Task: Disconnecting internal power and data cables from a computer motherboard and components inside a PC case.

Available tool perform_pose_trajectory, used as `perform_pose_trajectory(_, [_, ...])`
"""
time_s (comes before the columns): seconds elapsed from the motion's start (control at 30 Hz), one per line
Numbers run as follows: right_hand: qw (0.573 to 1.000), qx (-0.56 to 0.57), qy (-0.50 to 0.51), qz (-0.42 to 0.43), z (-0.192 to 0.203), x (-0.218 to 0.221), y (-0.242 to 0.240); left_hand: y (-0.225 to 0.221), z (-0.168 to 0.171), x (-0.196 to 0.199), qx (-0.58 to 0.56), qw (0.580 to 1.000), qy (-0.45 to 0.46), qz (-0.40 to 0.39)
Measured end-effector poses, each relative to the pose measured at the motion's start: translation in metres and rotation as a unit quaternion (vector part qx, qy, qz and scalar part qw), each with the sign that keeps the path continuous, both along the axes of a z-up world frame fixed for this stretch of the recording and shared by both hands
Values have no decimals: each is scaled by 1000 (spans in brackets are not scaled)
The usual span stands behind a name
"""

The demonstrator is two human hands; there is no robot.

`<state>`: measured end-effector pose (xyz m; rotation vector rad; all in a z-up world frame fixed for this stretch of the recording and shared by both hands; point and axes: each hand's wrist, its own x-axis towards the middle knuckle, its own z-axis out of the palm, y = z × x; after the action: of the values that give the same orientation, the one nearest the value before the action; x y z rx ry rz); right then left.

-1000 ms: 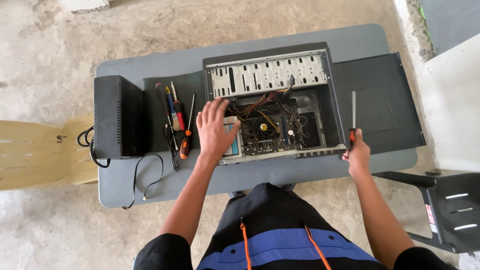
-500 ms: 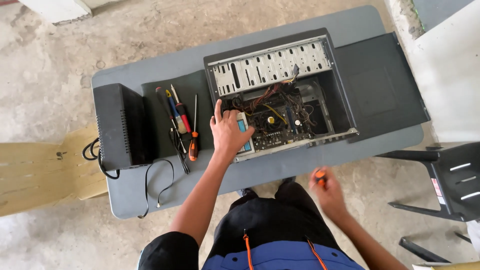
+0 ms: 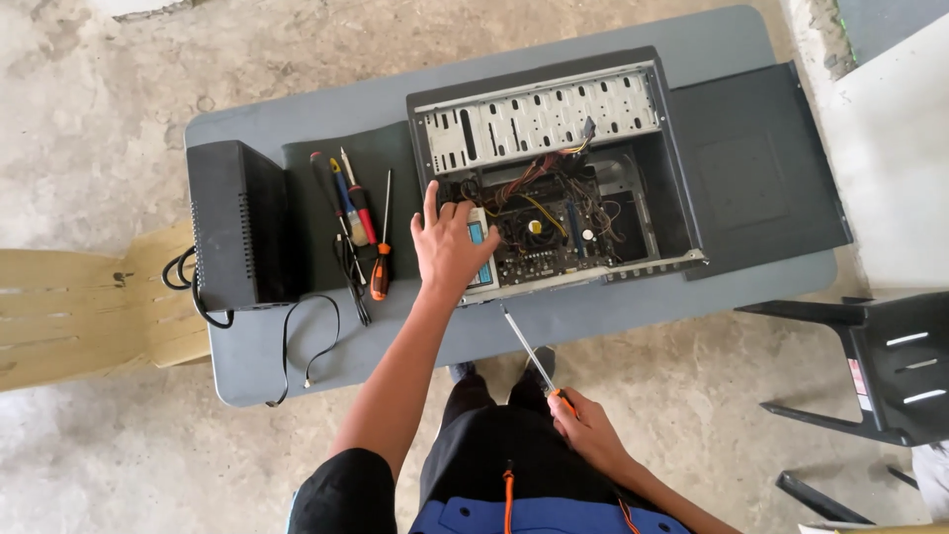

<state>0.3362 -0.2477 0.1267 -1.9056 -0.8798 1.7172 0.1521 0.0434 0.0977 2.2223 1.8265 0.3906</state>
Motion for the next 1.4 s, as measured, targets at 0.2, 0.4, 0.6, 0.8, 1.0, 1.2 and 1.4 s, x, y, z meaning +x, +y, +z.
perform_pose_trajectory(0.2, [997, -11, 44, -68, -26, -21, -7, 0, -3, -1, 15, 1000, -9, -7])
perform_pose_trajectory(0.4, [992, -18, 65, -109, -33, -43, -9, 0, -1, -1, -20, 1000, -11, -8])
perform_pose_trajectory(0.6, [989, 3, 62, -133, -38, -48, -14, 3, -3, -1, -11, 1000, -18, -10])
perform_pose_trajectory(0.8, [988, 6, 76, -132, -40, -46, -16, 1, -10, -2, 12, 1000, -15, -13])
perform_pose_trajectory(1.0, [989, 9, 78, -122, -42, -44, -15, 2, -11, -2, 11, 1000, -12, -10])
perform_pose_trajectory(1.2, [990, 1, 92, -110, -43, -42, -14, 1, -7, -2, -5, 1000, -13, -10])
perform_pose_trajectory(1.4, [991, 11, 94, -100, -47, -40, -13, 2, -11, -2, 14, 1000, -5, -11])
